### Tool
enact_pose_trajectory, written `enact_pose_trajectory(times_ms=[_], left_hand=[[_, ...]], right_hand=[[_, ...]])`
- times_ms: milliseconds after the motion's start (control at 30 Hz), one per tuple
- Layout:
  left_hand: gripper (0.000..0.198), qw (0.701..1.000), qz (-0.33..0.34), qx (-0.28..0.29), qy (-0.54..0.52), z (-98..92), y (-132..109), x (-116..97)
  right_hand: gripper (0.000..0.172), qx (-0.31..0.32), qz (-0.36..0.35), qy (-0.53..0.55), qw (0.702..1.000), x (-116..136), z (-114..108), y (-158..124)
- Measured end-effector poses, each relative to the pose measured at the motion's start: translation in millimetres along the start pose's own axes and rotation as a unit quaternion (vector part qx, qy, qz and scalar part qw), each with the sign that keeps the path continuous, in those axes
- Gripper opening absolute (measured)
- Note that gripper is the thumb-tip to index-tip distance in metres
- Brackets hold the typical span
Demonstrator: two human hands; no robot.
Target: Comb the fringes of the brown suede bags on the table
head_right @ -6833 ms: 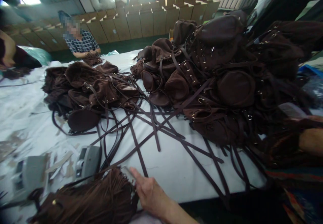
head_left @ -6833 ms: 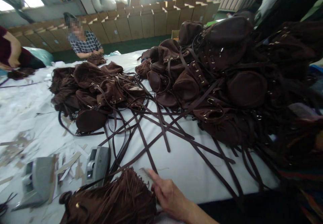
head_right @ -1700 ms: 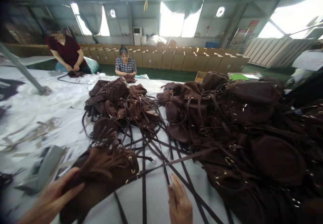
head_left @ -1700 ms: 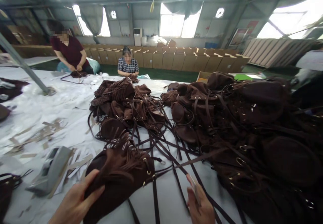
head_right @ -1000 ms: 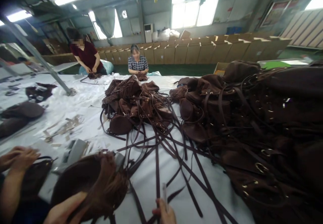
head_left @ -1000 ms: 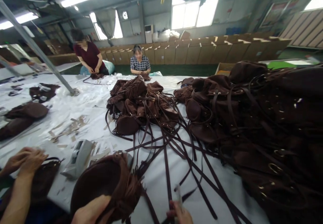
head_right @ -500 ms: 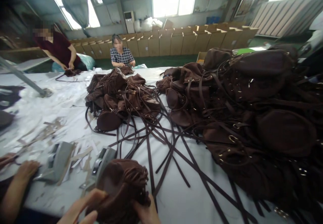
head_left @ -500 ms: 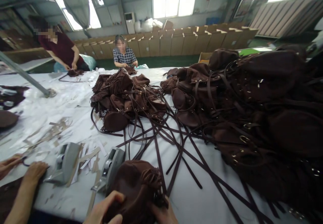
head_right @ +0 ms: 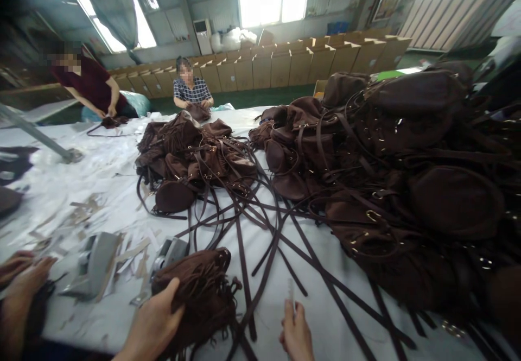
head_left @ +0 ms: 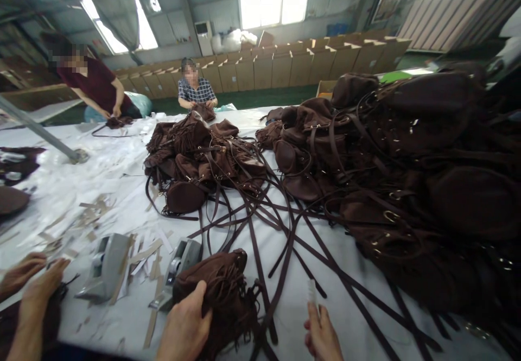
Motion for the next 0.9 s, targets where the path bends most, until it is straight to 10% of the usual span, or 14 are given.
enact_pose_trajectory(times_ms=[133,267,367,467,667,800,900], left_hand=[[0.038,0.998,0.027,0.042,0.031,6.8,5.7,-37.3],[0.039,0.992,0.056,0.059,-0.096,17.6,11.0,-54.6],[0.020,0.942,0.064,0.083,-0.319,21.1,7.2,-59.5],[0.022,0.869,0.062,0.072,-0.486,13.1,-3.2,-53.7],[0.034,0.897,-0.034,0.050,-0.437,1.3,3.2,-12.8],[0.053,0.926,-0.056,0.084,-0.364,18.9,22.5,-8.5],[0.056,0.936,-0.027,0.089,-0.340,27.5,26.1,-18.5]], right_hand=[[0.042,0.026,-0.164,-0.020,0.986,76.3,3.2,-36.5],[0.037,-0.026,-0.439,-0.218,0.871,179.9,55.4,-107.5],[0.058,-0.018,-0.414,-0.369,0.832,179.2,90.0,-95.7],[0.058,-0.003,-0.268,-0.386,0.883,131.5,70.7,-39.9],[0.041,0.017,-0.136,-0.318,0.938,64.0,-2.8,20.0],[0.042,-0.063,-0.240,-0.179,0.952,133.6,-20.2,-25.9],[0.038,-0.093,-0.440,-0.156,0.880,208.2,4.6,-92.0]])
Point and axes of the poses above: each hand's wrist, its own y-axis towards the middle knuckle, its own z-axis out of the palm, x = y × z, the point moved 10 cm from there along y, towards the middle knuckle, and after that the axes turned 11 degrees about -y, right-handed, at the moved point
